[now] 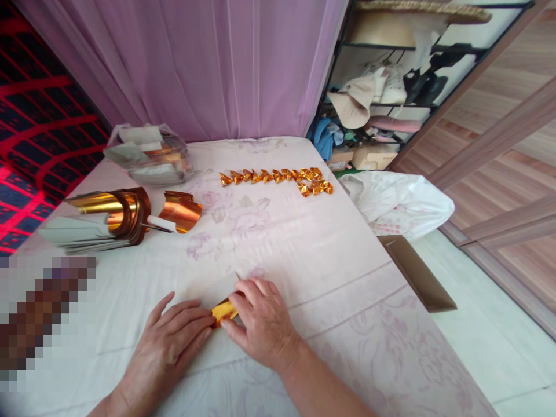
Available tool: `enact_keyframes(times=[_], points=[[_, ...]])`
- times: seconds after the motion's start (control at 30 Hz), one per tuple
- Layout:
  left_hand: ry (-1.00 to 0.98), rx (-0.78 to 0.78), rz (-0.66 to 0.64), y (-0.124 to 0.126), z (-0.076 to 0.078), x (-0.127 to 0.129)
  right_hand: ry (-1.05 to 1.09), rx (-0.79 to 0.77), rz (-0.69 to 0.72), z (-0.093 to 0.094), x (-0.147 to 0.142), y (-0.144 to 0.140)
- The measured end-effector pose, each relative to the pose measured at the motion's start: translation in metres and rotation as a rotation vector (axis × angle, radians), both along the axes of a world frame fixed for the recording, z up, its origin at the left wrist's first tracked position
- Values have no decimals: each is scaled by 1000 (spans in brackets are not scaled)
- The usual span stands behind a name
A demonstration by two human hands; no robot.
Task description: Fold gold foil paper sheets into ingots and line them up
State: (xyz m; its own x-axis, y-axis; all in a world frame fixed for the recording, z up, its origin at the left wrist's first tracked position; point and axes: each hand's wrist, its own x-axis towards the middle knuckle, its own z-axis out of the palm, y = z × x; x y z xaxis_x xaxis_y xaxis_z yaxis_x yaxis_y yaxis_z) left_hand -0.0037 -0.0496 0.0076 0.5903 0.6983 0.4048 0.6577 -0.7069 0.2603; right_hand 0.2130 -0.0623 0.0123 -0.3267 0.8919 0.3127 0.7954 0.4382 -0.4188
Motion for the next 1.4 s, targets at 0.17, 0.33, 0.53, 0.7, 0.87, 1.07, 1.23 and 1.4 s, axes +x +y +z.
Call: enact_keyframes(times=[0.17, 0.33, 0.53, 0.7, 0.87, 1.07, 1.23, 1.4], points=[[-44, -23, 23, 0, -2, 1, 21, 14, 88, -1, -7, -5], [-72, -17, 38, 0, -3, 3, 27, -13, 118, -7, -12, -3], [-110, -48, 34, 0, 1, 5, 50, 4, 125, -7, -12, 0], [-79, -43, 22, 2, -1, 2, 48, 12, 129, -6, -11, 0], [-64, -60, 13, 3, -5, -1, 10, 36, 134, -7, -15, -5], [-36, -95, -16, 3, -9, -3, -17, 84, 82, -14, -21, -10], [-55, -135, -14, 5, -11, -3, -17, 119, 60, -18, -20, -8], [-73, -155, -15, 6, -13, -3, -83, 143, 44, -19, -19, -9]])
